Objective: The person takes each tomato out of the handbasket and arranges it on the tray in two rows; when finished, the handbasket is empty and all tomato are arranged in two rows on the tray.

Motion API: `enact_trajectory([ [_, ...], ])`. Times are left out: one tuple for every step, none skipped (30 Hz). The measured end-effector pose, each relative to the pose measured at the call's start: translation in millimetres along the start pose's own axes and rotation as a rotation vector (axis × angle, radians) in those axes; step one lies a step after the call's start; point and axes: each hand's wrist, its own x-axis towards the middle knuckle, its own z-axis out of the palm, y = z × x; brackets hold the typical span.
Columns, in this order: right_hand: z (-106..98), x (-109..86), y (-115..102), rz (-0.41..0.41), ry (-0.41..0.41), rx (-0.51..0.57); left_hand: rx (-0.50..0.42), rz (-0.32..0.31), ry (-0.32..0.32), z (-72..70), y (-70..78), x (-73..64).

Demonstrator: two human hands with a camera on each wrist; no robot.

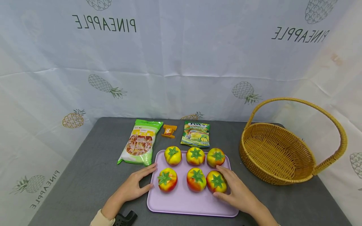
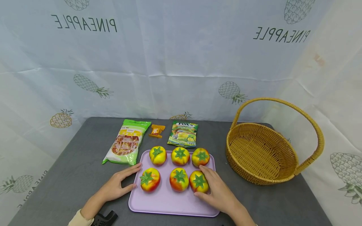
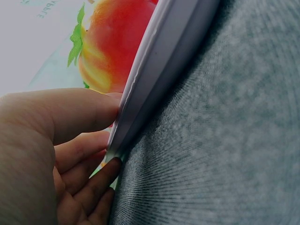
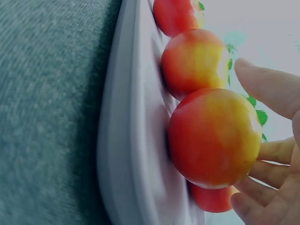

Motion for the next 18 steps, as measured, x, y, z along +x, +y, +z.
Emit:
enact_trajectory([
  [-0.7,-0.4,0.2,-0.003,0.007,-0.003,0.0,0.0,0.0,0.1,-0.1,0.2],
  [-1.6,-0.9,0.4,-0.005,0.015,-0.006,0.0,-0.001,0.0,0.2,-0.3,0.4],
  [-2.4,-1.4,0.7,-0.006,0.023,-0.005,0.0,-0.001,0.0,0.2,-0.5,0.5],
  [-3.1,-2.1,1.1,-0.004,0.031,-0.009,-0.001,-0.001,0.0,0.1,-0.6,0.7],
  [-3.9,-2.9,1.8,0.0,0.039,-0.009,-0.003,-0.001,0.0,0.1,-0.7,0.7],
  [-4.9,-3.9,2.7,0.006,0.046,-0.012,-0.002,0.001,0.0,0.2,-0.8,0.7],
  [-5.9,-4.9,3.7,0.013,0.052,-0.01,-0.003,0.001,0.0,0.3,-0.7,0.7],
  [-7.0,-5.7,4.7,0.019,0.058,-0.008,-0.003,0.002,-0.001,0.4,-0.7,0.7],
  [-8.2,-6.5,6.0,0.027,0.06,-0.005,-0.003,0.002,-0.002,0.5,-0.5,0.6],
  [-9.5,-7.2,7.4,0.034,0.063,-0.003,-0.004,0.002,-0.002,0.6,-0.4,0.5],
  [-11.0,-7.8,8.7,0.04,0.066,-0.002,-0.007,0.003,-0.002,0.7,-0.3,0.4],
  [-12.5,-8.3,10.1,0.047,0.067,-0.003,-0.008,0.005,-0.002,0.9,-0.1,0.3],
  [-13.9,-8.4,11.4,0.05,0.069,-0.003,-0.012,0.005,-0.002,0.9,0.2,0.3],
  [-15.4,-8.6,12.7,0.054,0.072,-0.003,-0.015,0.006,-0.001,0.9,0.4,0.3],
  [-16.9,-8.6,14.0,0.058,0.074,-0.006,-0.015,0.006,0.001,0.9,0.6,0.3],
  [-18.4,-8.6,15.3,0.059,0.078,-0.012,-0.018,0.01,0.002,0.8,0.9,0.4],
  [-20.1,-8.7,16.6,0.06,0.084,-0.018,-0.018,0.013,0.002,0.7,1.0,0.5],
  [-21.7,-8.8,17.7,0.062,0.086,-0.024,-0.016,0.015,0.001,0.4,1.3,0.5],
])
